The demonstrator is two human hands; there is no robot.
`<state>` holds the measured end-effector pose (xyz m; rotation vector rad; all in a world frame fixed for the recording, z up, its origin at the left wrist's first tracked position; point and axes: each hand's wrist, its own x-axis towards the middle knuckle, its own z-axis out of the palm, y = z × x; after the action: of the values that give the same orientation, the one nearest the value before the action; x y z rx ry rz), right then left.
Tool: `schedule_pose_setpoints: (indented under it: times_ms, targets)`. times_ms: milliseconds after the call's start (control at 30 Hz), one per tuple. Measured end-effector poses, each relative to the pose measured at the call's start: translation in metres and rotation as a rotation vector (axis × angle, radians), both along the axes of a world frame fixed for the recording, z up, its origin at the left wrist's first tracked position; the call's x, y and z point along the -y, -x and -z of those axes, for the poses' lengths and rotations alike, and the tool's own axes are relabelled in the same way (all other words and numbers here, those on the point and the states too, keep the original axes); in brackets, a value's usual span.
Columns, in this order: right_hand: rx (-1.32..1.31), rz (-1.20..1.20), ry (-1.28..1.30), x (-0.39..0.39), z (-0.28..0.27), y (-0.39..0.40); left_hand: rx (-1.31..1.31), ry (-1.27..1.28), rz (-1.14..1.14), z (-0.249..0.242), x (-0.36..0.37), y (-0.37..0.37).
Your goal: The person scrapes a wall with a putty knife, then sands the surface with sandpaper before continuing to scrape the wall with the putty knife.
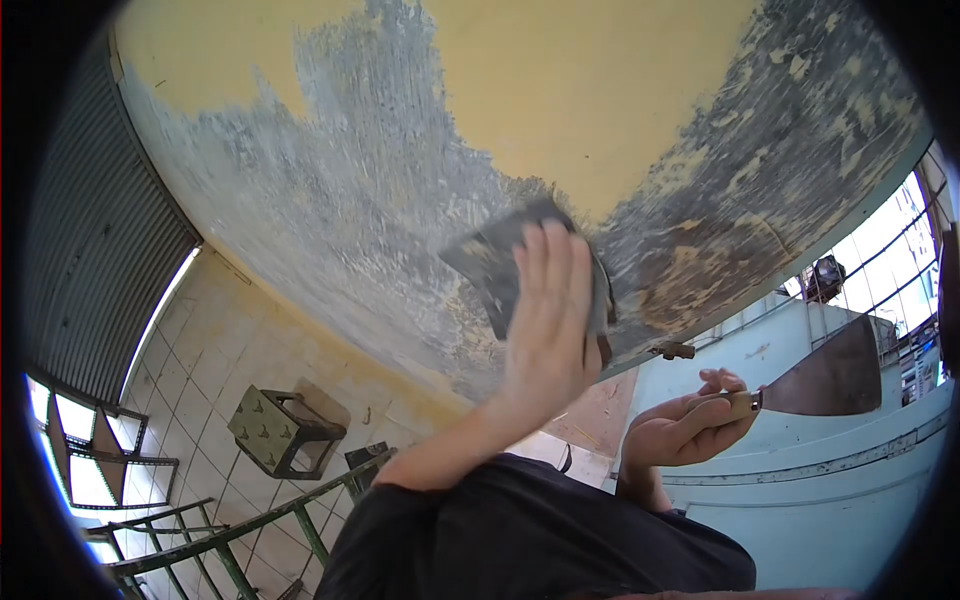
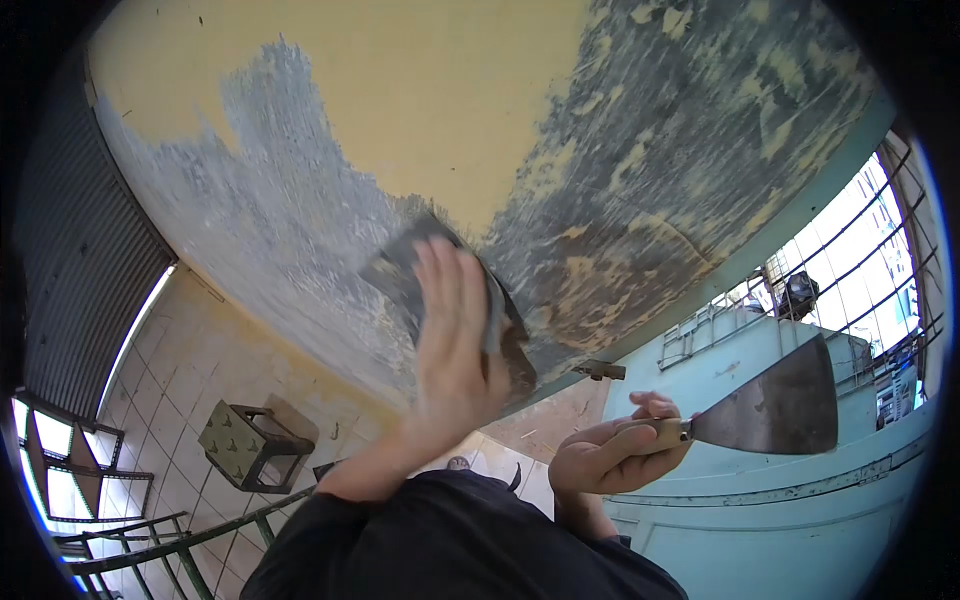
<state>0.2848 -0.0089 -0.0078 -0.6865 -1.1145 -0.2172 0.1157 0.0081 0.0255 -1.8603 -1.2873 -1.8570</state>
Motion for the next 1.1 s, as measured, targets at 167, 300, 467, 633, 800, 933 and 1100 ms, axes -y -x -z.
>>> schedule_pose_setpoints:
  times_ms: [167, 300, 467, 633, 800, 933, 1100]
  targets:
    - [-0.069, -0.06, 0.072, 0.009, -0.002, 0.013, 0.018, -0.065, -0.01, -0.028, -0.012, 0.024]
    - [-0.059, -0.088, 0.055, 0.018, 0.007, 0.01, 0.024, -0.022, -0.019, -0.014, -0.008, 0.011]
    - [-0.067, -0.1, 0.106, 0.025, 0.013, 0.008, 0.0, 0.018, 0.024, 0.001, -0.003, 0.009]
    - [-0.07, -0.18, 0.098, 0.03, 0.017, 0.003, 0.045, -0.081, -0.085, -0.024, -0.015, 0.028]
    - [-0.209, -0.259, 0.157, 0.033, 0.016, 0.018, 0.056, 0.048, 0.077, 0.003, 0.007, -0.002]
    - [-0.177, -0.329, 0.15, 0.035, 0.014, 0.016, 0.021, -0.046, -0.087, -0.03, -0.015, 0.026]
    - [-0.19, -0.308, 0.097, 0.033, 0.016, 0.019, -0.028, 0.028, 0.038, 0.018, -0.003, -0.006]
